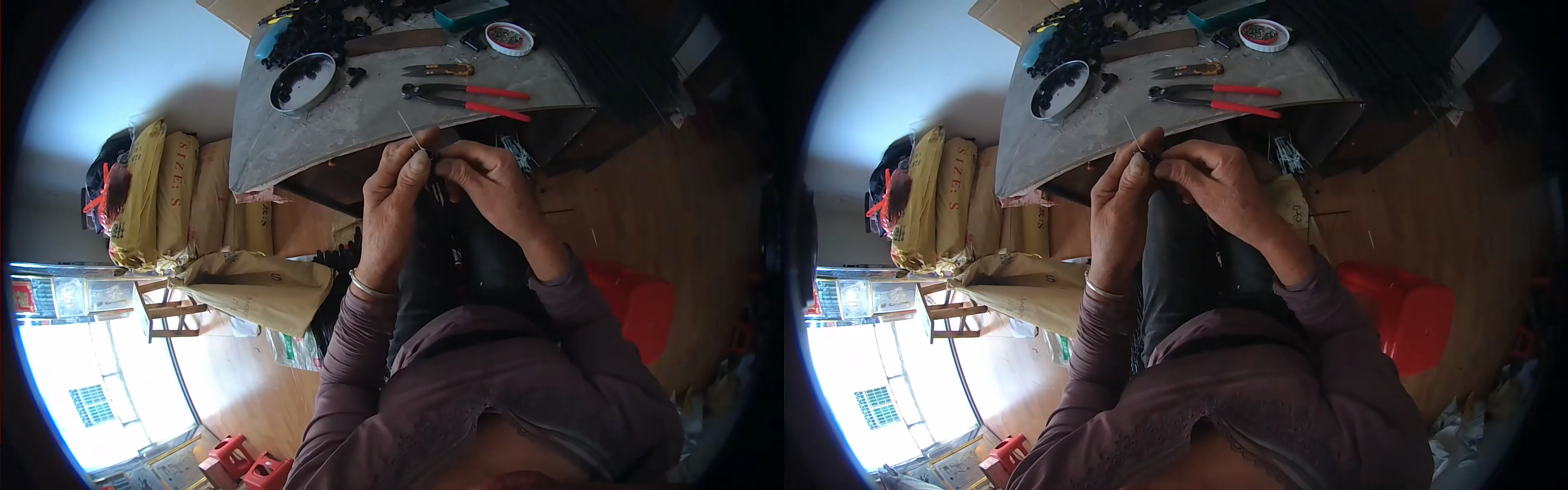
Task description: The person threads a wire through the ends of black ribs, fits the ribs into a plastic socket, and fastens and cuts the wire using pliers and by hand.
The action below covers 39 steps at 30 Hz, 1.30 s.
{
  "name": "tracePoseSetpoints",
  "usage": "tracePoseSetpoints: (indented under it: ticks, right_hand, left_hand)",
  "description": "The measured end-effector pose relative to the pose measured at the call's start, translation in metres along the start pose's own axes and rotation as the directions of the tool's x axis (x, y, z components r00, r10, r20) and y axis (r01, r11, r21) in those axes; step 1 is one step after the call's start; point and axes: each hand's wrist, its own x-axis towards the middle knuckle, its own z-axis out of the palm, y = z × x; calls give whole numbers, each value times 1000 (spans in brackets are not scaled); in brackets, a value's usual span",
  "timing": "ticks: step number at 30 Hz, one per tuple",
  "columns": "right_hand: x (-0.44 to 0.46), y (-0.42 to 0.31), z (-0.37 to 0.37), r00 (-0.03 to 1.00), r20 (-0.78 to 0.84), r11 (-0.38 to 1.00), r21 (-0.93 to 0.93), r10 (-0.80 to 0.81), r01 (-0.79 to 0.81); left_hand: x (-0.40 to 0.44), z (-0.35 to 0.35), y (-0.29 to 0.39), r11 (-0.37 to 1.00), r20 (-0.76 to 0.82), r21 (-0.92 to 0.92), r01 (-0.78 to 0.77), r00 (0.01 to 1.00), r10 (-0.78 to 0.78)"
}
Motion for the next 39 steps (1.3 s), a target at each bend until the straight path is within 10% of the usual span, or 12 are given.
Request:
tracePoseSetpoints:
  ticks: [6,9,31,35,39]
  right_hand:
    - [2,11,15,967,-86,961,-164,-240,224]
    - [3,11,14,995,-82,997,45,-58,61]
    - [33,16,-2,942,-300,966,-245,-151,77]
    - [32,20,7,970,-242,990,133,-17,51]
    - [9,6,15,993,-92,992,88,-81,89]
  left_hand:
    - [-15,10,-20,962,-265,-274,-10,962,-66]
    - [-18,15,-24,935,-338,-330,-128,941,9]
    - [-21,10,-13,993,-323,-15,-114,941,103]
    - [-23,11,-10,996,-290,24,-88,953,91]
    - [-17,6,-12,996,-324,6,-85,943,82]
